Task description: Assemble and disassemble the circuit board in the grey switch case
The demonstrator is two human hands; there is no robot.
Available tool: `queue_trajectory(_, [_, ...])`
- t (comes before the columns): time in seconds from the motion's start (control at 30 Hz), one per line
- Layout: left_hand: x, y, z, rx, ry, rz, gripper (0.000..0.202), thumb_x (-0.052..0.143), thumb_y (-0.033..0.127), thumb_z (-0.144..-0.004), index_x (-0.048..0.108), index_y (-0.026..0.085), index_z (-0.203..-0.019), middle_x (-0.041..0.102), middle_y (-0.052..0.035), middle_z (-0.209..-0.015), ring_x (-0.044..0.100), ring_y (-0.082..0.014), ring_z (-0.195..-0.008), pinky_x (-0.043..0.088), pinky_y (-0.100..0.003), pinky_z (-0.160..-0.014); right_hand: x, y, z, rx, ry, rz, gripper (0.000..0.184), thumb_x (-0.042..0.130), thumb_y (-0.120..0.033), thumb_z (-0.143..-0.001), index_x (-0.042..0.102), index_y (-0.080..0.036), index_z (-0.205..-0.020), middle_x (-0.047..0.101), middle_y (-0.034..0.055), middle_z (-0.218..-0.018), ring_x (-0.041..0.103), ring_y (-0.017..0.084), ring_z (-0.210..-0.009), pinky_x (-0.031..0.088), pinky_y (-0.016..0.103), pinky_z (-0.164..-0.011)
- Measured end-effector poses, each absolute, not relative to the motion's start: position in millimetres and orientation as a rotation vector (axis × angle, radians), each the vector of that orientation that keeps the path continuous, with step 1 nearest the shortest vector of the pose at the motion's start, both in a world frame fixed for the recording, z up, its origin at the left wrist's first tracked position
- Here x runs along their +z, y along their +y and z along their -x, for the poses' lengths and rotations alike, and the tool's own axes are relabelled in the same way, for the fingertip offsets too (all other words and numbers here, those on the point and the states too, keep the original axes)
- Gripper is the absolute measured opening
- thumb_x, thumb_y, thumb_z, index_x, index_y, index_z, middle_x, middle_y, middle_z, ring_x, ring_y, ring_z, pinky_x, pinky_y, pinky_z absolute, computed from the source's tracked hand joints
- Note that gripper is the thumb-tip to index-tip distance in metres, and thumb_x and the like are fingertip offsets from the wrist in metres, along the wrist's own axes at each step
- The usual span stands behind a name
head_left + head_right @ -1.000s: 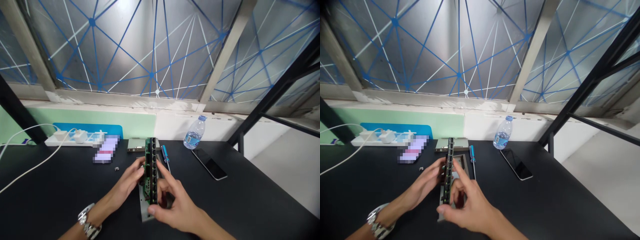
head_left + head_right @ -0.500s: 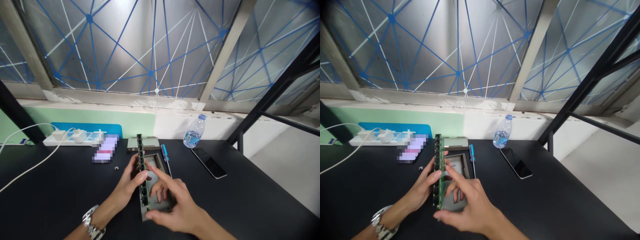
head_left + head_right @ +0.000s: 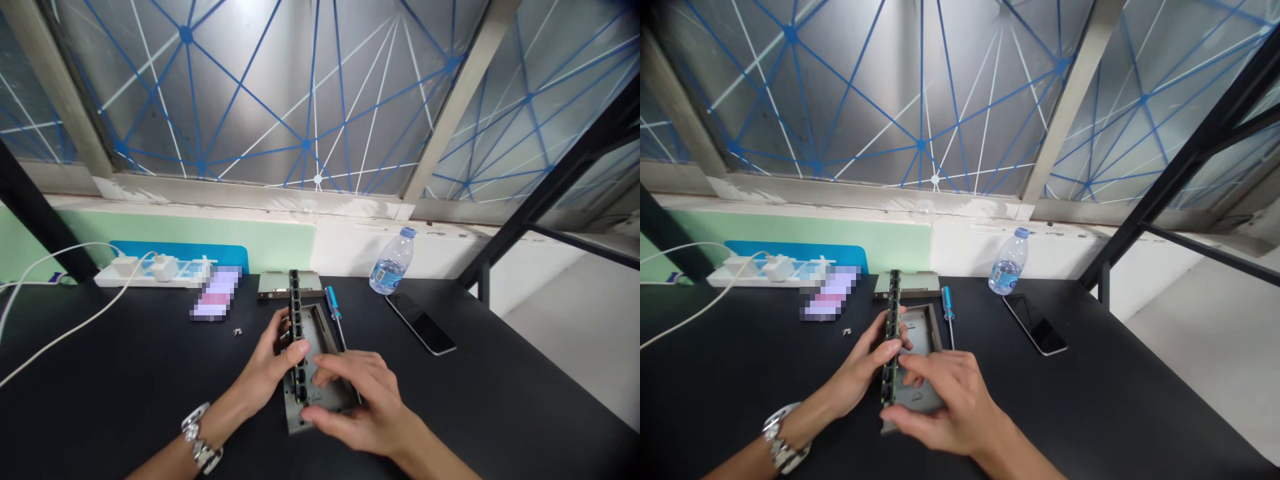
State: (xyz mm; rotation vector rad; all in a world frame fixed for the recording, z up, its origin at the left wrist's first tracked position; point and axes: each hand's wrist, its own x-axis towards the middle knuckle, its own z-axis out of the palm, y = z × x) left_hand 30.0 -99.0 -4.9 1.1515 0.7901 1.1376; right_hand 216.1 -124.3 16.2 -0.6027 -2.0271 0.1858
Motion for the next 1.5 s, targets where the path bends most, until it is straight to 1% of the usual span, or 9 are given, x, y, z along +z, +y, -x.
queue_trajectory(0.13, [-3.9, -97.9, -29.1, 1.150, 0.788, -1.087, 0.056, 0.067, 0.044, -0.084, 0.046, 0.024, -0.132, 0.060, -0.0055, -0.105, 0.058, -0.0235, -0.100, 0.049, -0.037, -0.084, 18.4, -130.0, -209.3, 0.118, -2.086, 0.572, 0.026, 0.073, -0.032, -0.081, 0.059, -0.020, -0.099, 0.068, 0.0007, -0.069, 0.064, 0.015, -0.055, 0.049, 0.029, -0.058])
queue_trajectory(0.27, [-2.3, -96.0, -27.3, 1.187, 0.802, -1.053, 0.056, 0.067, 0.046, -0.083, 0.047, 0.025, -0.131, 0.058, -0.0055, -0.104, 0.058, -0.0244, -0.101, 0.054, -0.037, -0.079, 18.0, -136.8, -204.7, 0.115, -2.178, 0.577, 0.011, 0.065, -0.022, -0.085, 0.057, -0.020, -0.092, 0.066, -0.0001, -0.069, 0.062, 0.013, -0.057, 0.048, 0.027, -0.060])
queue_trajectory(0.33, [-2.6, -95.1, -26.8, 1.188, 0.812, -1.058, 0.057, 0.068, 0.046, -0.083, 0.047, 0.024, -0.132, 0.058, -0.0057, -0.103, 0.059, -0.0245, -0.101, 0.054, -0.037, -0.079, 17.0, -138.5, -204.4, 0.145, -2.173, 0.628, 0.012, 0.062, -0.015, -0.084, 0.056, -0.020, -0.093, 0.066, -0.0005, -0.069, 0.062, 0.013, -0.057, 0.047, 0.026, -0.061])
queue_trajectory(0.5, [-3.6, -94.9, -27.1, 1.199, 0.816, -1.092, 0.056, 0.067, 0.044, -0.084, 0.046, 0.025, -0.132, 0.060, -0.0057, -0.109, 0.058, -0.0217, -0.098, 0.051, -0.035, -0.080, 15.7, -139.5, -205.1, 0.164, -2.195, 0.634, 0.017, 0.061, -0.011, -0.083, 0.053, -0.020, -0.095, 0.066, 0.0002, -0.071, 0.062, 0.013, -0.058, 0.047, 0.027, -0.062])
queue_trajectory(0.8, [-6.1, -96.2, -25.9, 1.185, 0.838, -1.170, 0.056, 0.067, 0.044, -0.085, 0.045, 0.025, -0.133, 0.058, -0.0096, -0.124, 0.057, -0.0268, -0.112, 0.050, -0.037, -0.086, 15.1, -141.4, -204.2, 0.171, -2.272, 0.633, 0.018, 0.053, -0.007, -0.079, 0.050, -0.021, -0.091, 0.065, -0.0003, -0.070, 0.061, 0.013, -0.059, 0.046, 0.027, -0.064])
queue_trajectory(1.03, [-6.0, -97.9, -26.8, 1.160, 0.814, -1.186, 0.058, 0.065, 0.044, -0.087, 0.042, 0.024, -0.136, 0.059, -0.0107, -0.121, 0.056, -0.0283, -0.114, 0.049, -0.040, -0.089, 20.5, -140.3, -206.5, 0.306, -2.222, 0.568, 0.014, 0.059, -0.012, -0.085, 0.054, -0.020, -0.095, 0.068, 0.0008, -0.072, 0.064, 0.013, -0.061, 0.048, 0.028, -0.067])
queue_trajectory(1.2, [-3.6, -97.5, -26.2, 1.182, 0.827, -1.226, 0.058, 0.066, 0.046, -0.086, 0.043, 0.023, -0.134, 0.058, -0.0104, -0.121, 0.055, -0.0287, -0.114, 0.049, -0.040, -0.089, 17.9, -140.3, -208.6, 0.186, -2.228, 0.587, 0.018, 0.060, -0.008, -0.087, 0.055, -0.019, -0.101, 0.072, 0.0011, -0.077, 0.066, 0.014, -0.064, 0.049, 0.031, -0.073])
queue_trajectory(1.33, [-1.0, -95.9, -25.1, 1.181, 0.841, -1.225, 0.058, 0.067, 0.046, -0.084, 0.044, 0.024, -0.132, 0.058, -0.0099, -0.124, 0.056, -0.0278, -0.113, 0.049, -0.039, -0.090, 16.9, -139.3, -208.4, 0.136, -2.220, 0.612, 0.019, 0.059, -0.007, -0.087, 0.055, -0.018, -0.102, 0.071, 0.0026, -0.078, 0.065, 0.015, -0.065, 0.049, 0.030, -0.070])
queue_trajectory(1.5, [-7.3, -94.5, -24.2, 1.158, 0.832, -1.198, 0.056, 0.066, 0.045, -0.086, 0.044, 0.026, -0.134, 0.059, -0.0084, -0.122, 0.057, -0.0264, -0.112, 0.048, -0.037, -0.089, 19.7, -141.1, -205.0, 0.121, -2.241, 0.600, 0.012, 0.059, -0.011, -0.088, 0.054, -0.018, -0.096, 0.071, 0.0006, -0.076, 0.065, 0.014, -0.062, 0.047, 0.029, -0.068])
